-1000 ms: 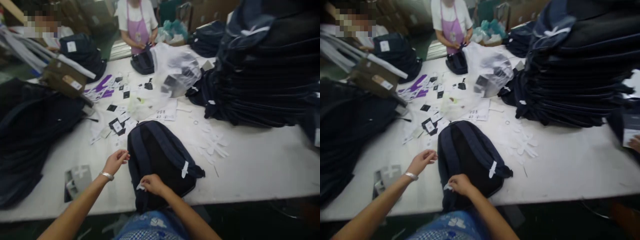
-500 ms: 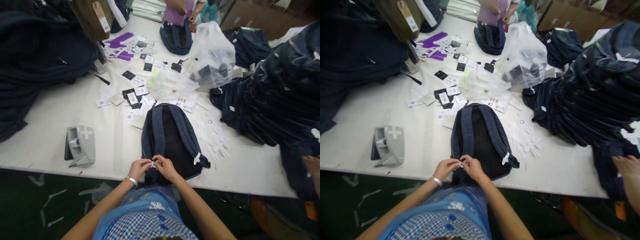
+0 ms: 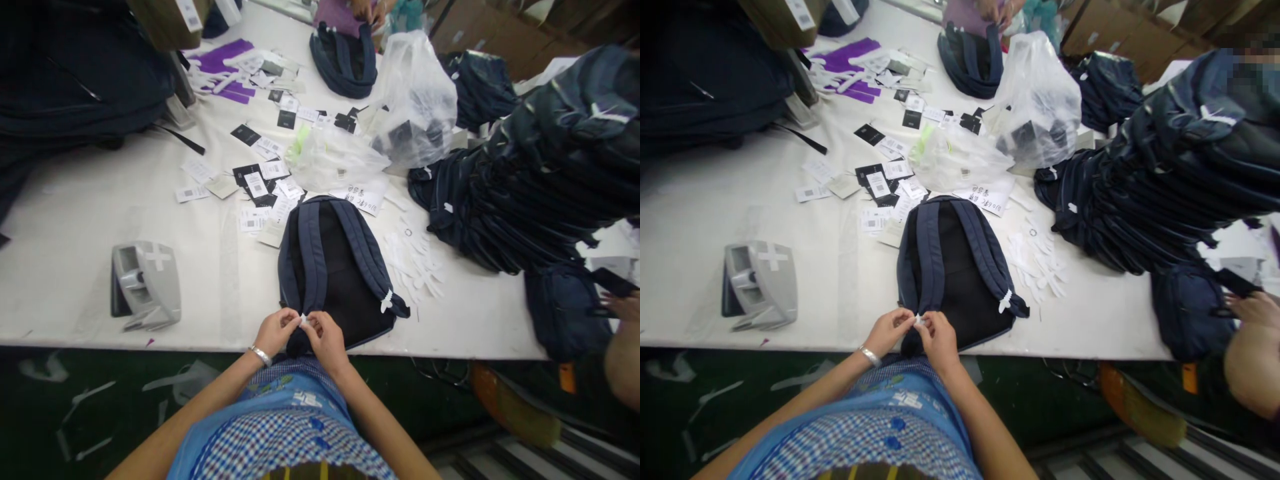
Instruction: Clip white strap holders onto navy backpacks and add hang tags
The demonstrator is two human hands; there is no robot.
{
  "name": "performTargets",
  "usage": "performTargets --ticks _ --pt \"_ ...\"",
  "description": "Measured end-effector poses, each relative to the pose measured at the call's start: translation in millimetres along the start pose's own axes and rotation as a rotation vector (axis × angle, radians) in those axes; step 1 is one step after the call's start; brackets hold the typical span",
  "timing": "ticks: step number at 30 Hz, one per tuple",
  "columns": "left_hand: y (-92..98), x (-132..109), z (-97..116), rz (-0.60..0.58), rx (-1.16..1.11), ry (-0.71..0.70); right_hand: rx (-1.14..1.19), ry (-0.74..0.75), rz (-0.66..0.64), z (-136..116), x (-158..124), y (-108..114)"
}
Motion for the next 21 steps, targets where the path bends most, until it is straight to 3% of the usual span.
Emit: performTargets --ticks 6,9,16,21 --pt "-1.1 0 2 0.012 -0.032 0.003 0.042 -0.037 0.014 7 -2 -7" --pt "-3.0 -2 -2 0.035 -0.158 0.071 -0.014 -0.028 0.059 7 -3 -5" --pt "1.1 -13 -12 0.085 -0.483 0.258 0.099 -0.047 0.066 12 -1 -4" --pt "10.8 -12 -12 0.038 -0.346 0.205 0.055 0.043 0.007 6 -5 -5"
Point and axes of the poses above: each hand's wrist, its own x-axis towards the middle knuckle, its own y-axis out of the back of the hand, z = x × y, the point moved 7 cm from there along x, towards the middle knuckle, and after that the axes turned 14 degrees about -y, right-handed, at the moved point
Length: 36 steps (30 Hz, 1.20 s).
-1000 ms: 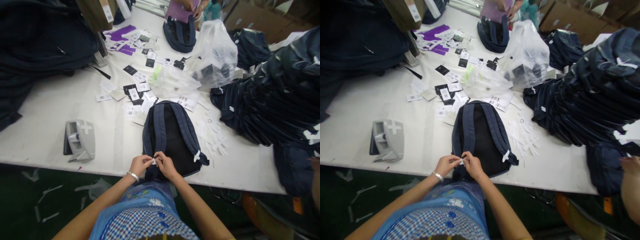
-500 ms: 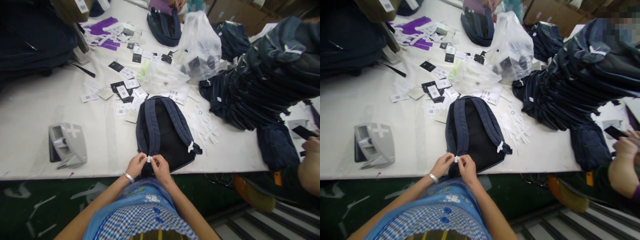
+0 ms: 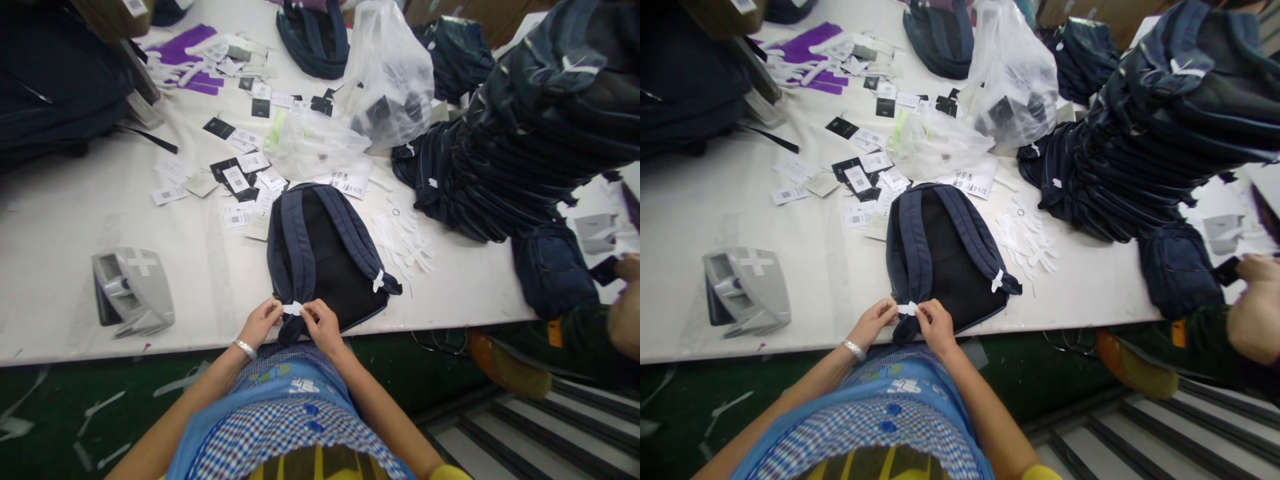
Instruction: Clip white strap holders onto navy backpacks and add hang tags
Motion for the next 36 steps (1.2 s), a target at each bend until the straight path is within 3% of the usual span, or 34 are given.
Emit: performTargets --ticks 9,17,23,26,32,36 --pt "-8.5 -1 17 0.043 0.218 -0.184 0.142 0.001 0.041 -10 -1 -2" --pt "-8.4 7 0 0.086 0.143 -0.069 0.248 -0.045 -0.007 2 3 0" --pt "-12.5 9 3 0.044 0.154 -0.094 0.277 -0.279 0.161 24 1 6" --pt "-11.5 8 -3 0.041 0.111 -0.079 0.266 -0.292 0.075 31 5 -4" --pt "-13.3 8 -14 0.012 0.070 -0.034 0.590 -0.458 -0.108 53 12 -16" --pt "-18.2 3 -3 0.028 0.095 -0.131 0.502 -0.343 -0.142 48 14 -16"
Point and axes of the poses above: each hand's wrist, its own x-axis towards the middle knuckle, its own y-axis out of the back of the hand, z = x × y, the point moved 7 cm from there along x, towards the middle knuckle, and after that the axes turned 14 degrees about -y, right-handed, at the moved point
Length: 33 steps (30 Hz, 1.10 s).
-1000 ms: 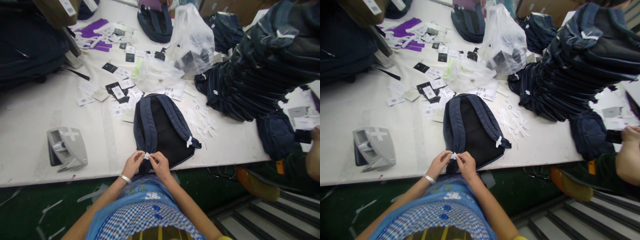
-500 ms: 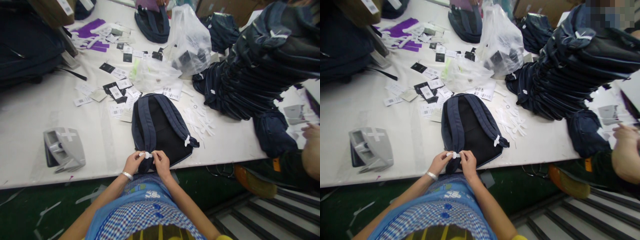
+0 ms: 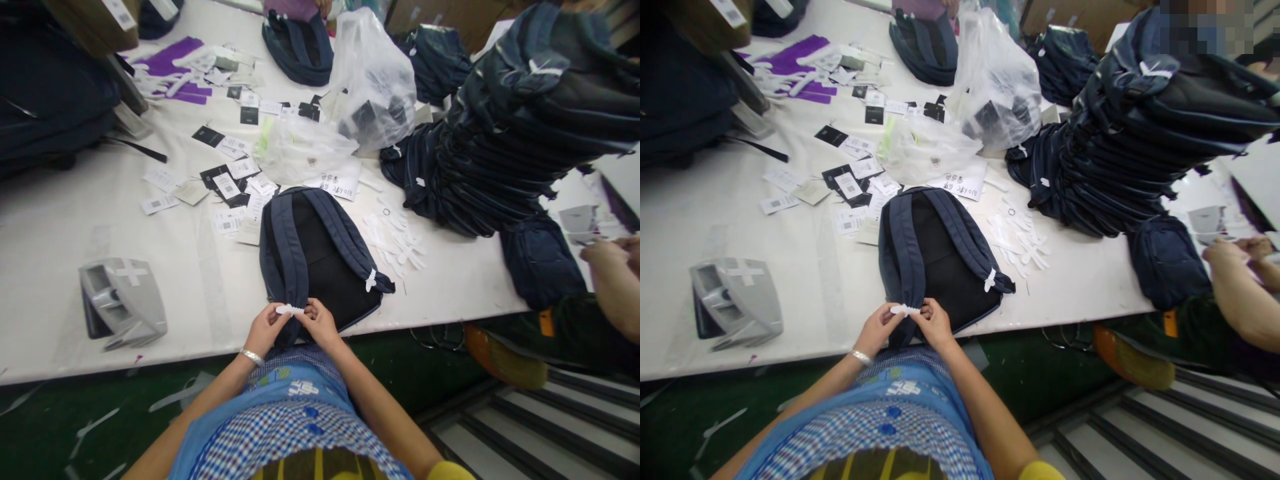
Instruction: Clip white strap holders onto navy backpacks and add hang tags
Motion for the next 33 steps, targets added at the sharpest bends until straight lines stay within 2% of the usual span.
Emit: performTargets --ticks 4,9,13,16,19,23,26,30,33 --pt "-0.4 -2 4 0.006 0.010 -0.035 -0.158 0.083 0.020 -3 -1 0" --pt "0.3 -1 -2 -0.031 -0.004 -0.025 -0.120 0.087 0.021 -1 1 1" --pt "0.7 0 3 0.015 0.112 -0.104 -0.172 0.096 0.057 -3 1 1" --pt "-1.8 0 10 0.020 0.230 -0.149 -0.128 0.098 0.027 -4 2 0" --pt "-2.4 0 11 0.015 0.240 -0.135 -0.045 0.073 -0.048 -5 4 -1" --pt "-0.7 0 8 -0.012 0.156 -0.108 -0.012 0.049 -0.137 -11 2 -2" --pt "2.4 0 4 -0.014 0.082 -0.063 -0.020 0.002 -0.150 -14 -2 -4" --pt "5.4 1 -6 0.046 -0.056 0.009 -0.034 -0.088 -0.034 -13 0 -3" --pt "-0.3 -3 -24 0.123 -0.311 0.209 0.009 -0.156 0.071 -8 9 3"
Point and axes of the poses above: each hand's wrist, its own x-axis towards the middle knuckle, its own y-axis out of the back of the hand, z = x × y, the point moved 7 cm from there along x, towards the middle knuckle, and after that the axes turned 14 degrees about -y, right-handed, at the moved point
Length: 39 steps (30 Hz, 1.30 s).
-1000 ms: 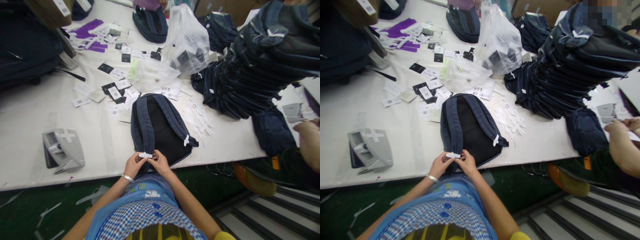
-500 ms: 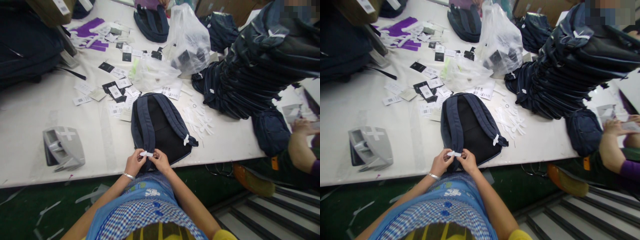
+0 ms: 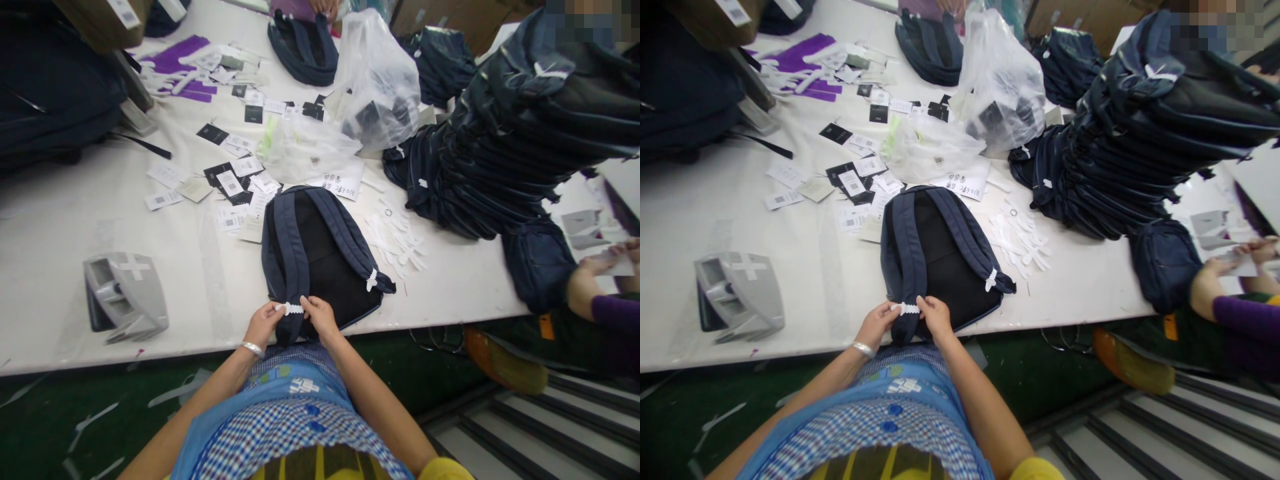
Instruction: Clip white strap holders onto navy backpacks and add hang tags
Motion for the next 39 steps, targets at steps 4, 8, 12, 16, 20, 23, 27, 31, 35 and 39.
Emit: performTargets --ticks 4,8,12,16,20,23,27,31,35,39 --pt "-5.6 -4 -14 0.049 -0.149 0.130 0.027 -0.053 -0.033 8 7 1" --pt "-4.7 -4 -11 0.042 -0.110 0.083 -0.051 0.117 -0.066 6 -6 -1" --pt "-4.7 -2 -16 0.022 -0.049 0.060 0.042 0.091 -0.101 13 -9 2" --pt "-8.8 -1 -15 -0.005 0.000 0.000 0.049 -0.143 -0.259 23 -3 12" --pt "-1.6 8 24 -0.132 0.340 -0.178 -0.284 -0.028 -0.025 2 -3 44" --pt "24.4 42 79 0.097 0.520 -0.398 -0.433 0.324 0.262 -39 -14 51" --pt "28.8 132 132 0.247 0.507 -0.456 -0.531 0.513 0.226 -56 -1 24" --pt "-0.4 203 158 0.192 0.426 -0.429 -0.427 0.438 0.083 -25 41 34" --pt "-47.2 175 166 0.039 0.426 -0.593 -0.279 0.356 -0.030 6 70 70" --pt "-86.5 89 163 -0.028 0.688 -1.023 -0.456 0.233 -0.058 -8 53 79"
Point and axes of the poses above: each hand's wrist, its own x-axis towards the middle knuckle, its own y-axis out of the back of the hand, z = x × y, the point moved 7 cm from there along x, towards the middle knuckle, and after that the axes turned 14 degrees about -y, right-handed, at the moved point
